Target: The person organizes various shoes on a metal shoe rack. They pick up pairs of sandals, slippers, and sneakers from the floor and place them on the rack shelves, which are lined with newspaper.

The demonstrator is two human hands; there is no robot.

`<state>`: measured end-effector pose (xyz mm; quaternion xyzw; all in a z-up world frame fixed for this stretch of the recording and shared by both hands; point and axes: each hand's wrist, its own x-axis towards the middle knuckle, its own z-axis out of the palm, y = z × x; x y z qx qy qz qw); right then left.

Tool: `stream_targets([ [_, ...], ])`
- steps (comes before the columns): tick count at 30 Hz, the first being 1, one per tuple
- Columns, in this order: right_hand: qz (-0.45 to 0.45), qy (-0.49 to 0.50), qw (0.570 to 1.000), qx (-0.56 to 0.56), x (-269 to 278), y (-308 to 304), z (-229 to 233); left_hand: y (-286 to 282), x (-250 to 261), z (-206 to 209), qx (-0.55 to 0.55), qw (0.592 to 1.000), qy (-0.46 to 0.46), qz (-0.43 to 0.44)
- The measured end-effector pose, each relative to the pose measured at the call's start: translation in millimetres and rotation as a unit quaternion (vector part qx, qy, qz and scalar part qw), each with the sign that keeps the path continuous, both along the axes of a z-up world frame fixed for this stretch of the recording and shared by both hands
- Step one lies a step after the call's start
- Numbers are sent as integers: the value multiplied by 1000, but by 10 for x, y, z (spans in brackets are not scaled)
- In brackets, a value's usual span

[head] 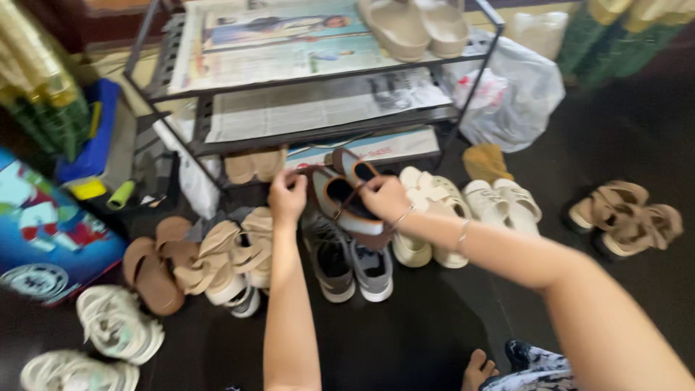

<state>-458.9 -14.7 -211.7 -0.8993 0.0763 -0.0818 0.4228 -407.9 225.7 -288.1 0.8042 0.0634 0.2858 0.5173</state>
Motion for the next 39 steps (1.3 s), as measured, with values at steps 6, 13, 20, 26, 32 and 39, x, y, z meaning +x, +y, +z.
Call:
stream_targets([
  [6, -63, 51, 996, -41, -357, 600, -833, -73, -376, -484, 30, 972, 220, -73],
  [13, 171, 66, 970, -157, -697, 459, -872, -367, -650, -848, 96, 898, 423, -73],
  [20, 369, 159, 822, -404, -1080, 160, -482, -357, -657, -640, 101, 873, 467, -94],
  [26, 380, 73, 873, -299, -1120, 103, -843, -423, -637, -679, 88, 880, 462, -63],
  [32, 408, 44, 866, -286, -1066, 95, -1069, -324, -512, -1032, 55, 904, 420, -60],
  [39, 452, -25, 854, -257, -666, 73, -367, 175, 462, -910, 376, 775, 479, -172],
])
